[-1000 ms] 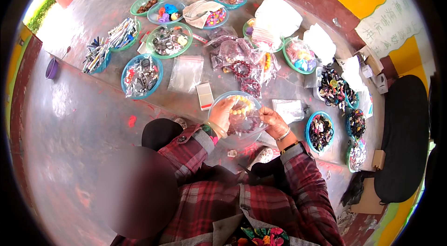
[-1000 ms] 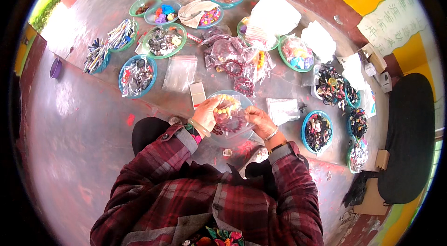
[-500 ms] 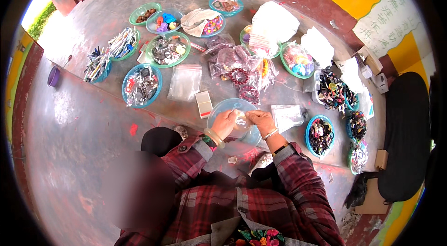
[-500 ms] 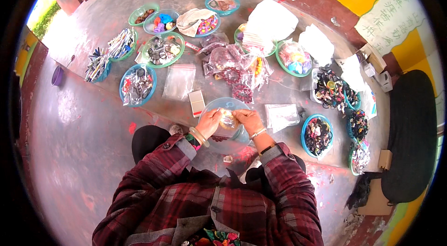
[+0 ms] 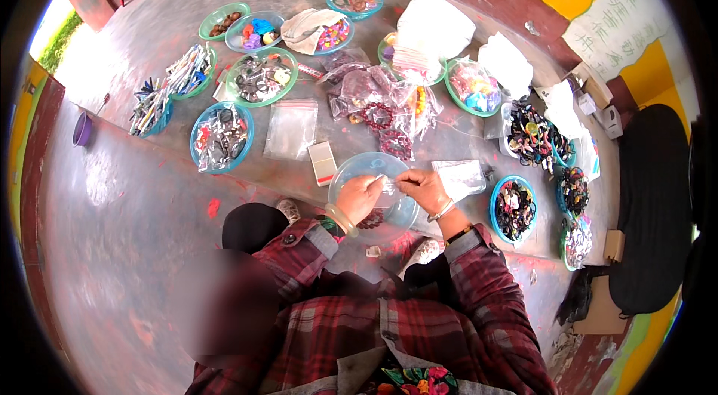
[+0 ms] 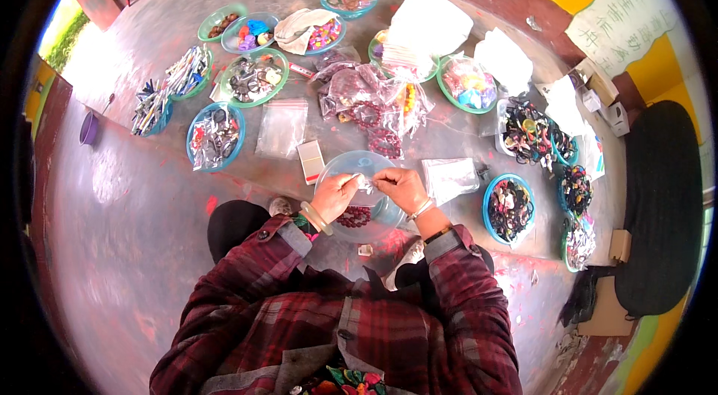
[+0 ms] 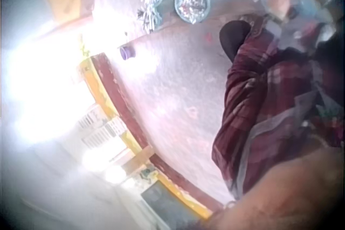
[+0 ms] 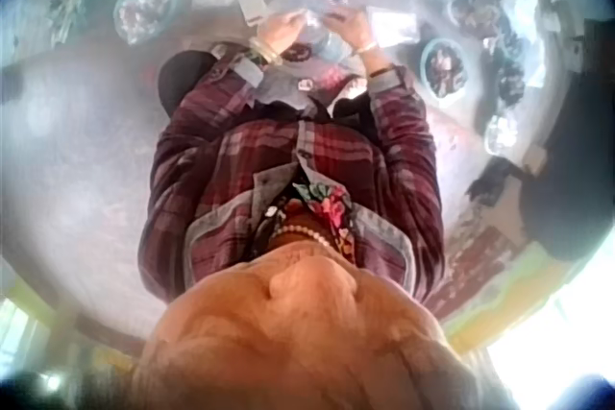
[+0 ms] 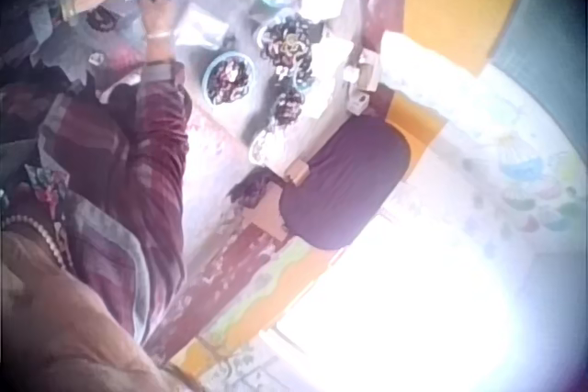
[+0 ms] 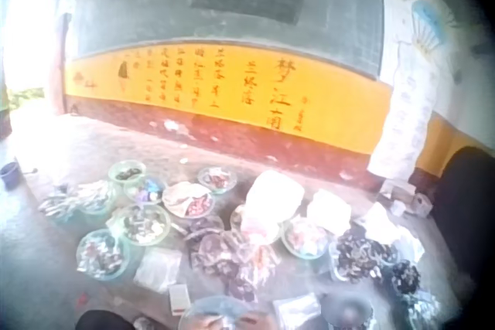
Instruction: The person sits on the floor and packs beaded bracelets into small plastic bags. They pick up bracelets from a blue bowl, place them into bags, and seal them. The person handles multiple bracelets of different colors and sizes, organizing them into individual packages.
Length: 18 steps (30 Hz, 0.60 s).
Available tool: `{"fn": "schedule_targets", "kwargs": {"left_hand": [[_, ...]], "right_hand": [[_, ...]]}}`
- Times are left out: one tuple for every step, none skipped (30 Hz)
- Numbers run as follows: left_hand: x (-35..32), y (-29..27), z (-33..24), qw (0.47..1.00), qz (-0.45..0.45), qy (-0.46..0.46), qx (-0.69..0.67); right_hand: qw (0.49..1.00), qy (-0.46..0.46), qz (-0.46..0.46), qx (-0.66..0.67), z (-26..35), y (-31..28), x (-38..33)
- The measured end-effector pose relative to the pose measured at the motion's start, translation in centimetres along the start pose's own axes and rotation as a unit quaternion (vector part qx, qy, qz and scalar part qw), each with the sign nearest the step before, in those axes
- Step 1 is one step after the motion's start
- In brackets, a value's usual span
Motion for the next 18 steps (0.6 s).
{"fn": "schedule_targets", "kwargs": {"left_hand": [[0.0,0.1,0.0,0.999,-0.025,0.021,-0.012],[0.0,0.4,0.1,0.998,-0.049,0.040,-0.024],[0.0,0.5,0.1,0.995,-0.075,0.059,-0.037],[0.0,0.2,-0.7,0.995,-0.047,0.040,-0.076],[0.1,0.2,-1.0,0.996,-0.035,0.025,-0.078],[0.1,-0.1,-0.8,0.997,-0.028,0.006,-0.078],[0.2,-0.1,-0.8,0.997,-0.017,-0.010,-0.080],[0.3,0.1,-0.5,0.997,-0.027,-0.002,-0.075],[0.3,0.1,0.0,0.997,-0.029,-0.001,-0.065],[0.3,0.1,0.3,0.998,-0.030,0.002,-0.055],[0.3,0.0,0.4,0.998,-0.032,0.005,-0.045],[0.2,0.1,0.4,0.999,-0.028,0.001,-0.044],[0.1,0.0,0.0,0.999,-0.024,-0.002,-0.044],[0.2,0.0,-0.1,0.999,-0.021,-0.004,-0.042],[0.3,0.0,-0.2,0.999,-0.019,0.000,-0.042],[0.3,0.0,-0.1,0.999,-0.017,0.003,-0.041],[0.3,0.1,0.0,0.999,-0.015,0.007,-0.040],[0.4,0.4,0.3,0.999,-0.016,0.010,-0.046]], "right_hand": [[1.000,0.000,0.005,-0.014,0.1,-0.9,0.2],[1.000,0.001,0.011,-0.028,0.1,-2.0,0.5],[0.999,0.033,-0.023,-0.033,0.0,-3.3,0.8],[0.995,0.066,-0.061,-0.037,-0.2,-5.2,1.0],[0.991,0.049,-0.119,-0.045,-1.5,-7.3,1.2],[0.984,0.078,-0.159,-0.034,-1.6,-9.1,1.4],[0.977,0.068,-0.192,-0.055,-1.8,-11.1,1.2],[0.973,0.064,-0.210,-0.073,-2.7,-13.2,1.1],[0.963,0.087,-0.245,-0.072,-3.2,-14.1,1.1],[0.955,0.111,-0.261,-0.086,-3.6,-15.0,0.9],[0.946,0.136,-0.276,-0.100,-4.1,-16.0,0.6],[0.939,0.152,-0.290,-0.106,-5.1,-16.9,0.2],[0.931,0.168,-0.305,-0.112,-6.9,-18.2,-0.4],[0.923,0.182,-0.319,-0.118,-8.9,-19.4,-0.8],[0.910,0.199,-0.347,-0.111,-11.0,-20.8,-1.3],[0.901,0.231,-0.338,-0.144,-12.5,-22.1,-1.9],[0.890,0.263,-0.329,-0.177,-13.7,-23.4,-2.3],[0.841,0.280,-0.342,-0.313,-15.1,-24.9,-2.4]]}}
Point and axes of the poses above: each hand's wrist, its own x-axis towards the middle knuckle, its own y-axis out of the palm, z = x × y, the point moved 1 cm from there along x, towards the middle knuckle, and after that the axes turned 10 degrees about -y, right-handed, at the moved point
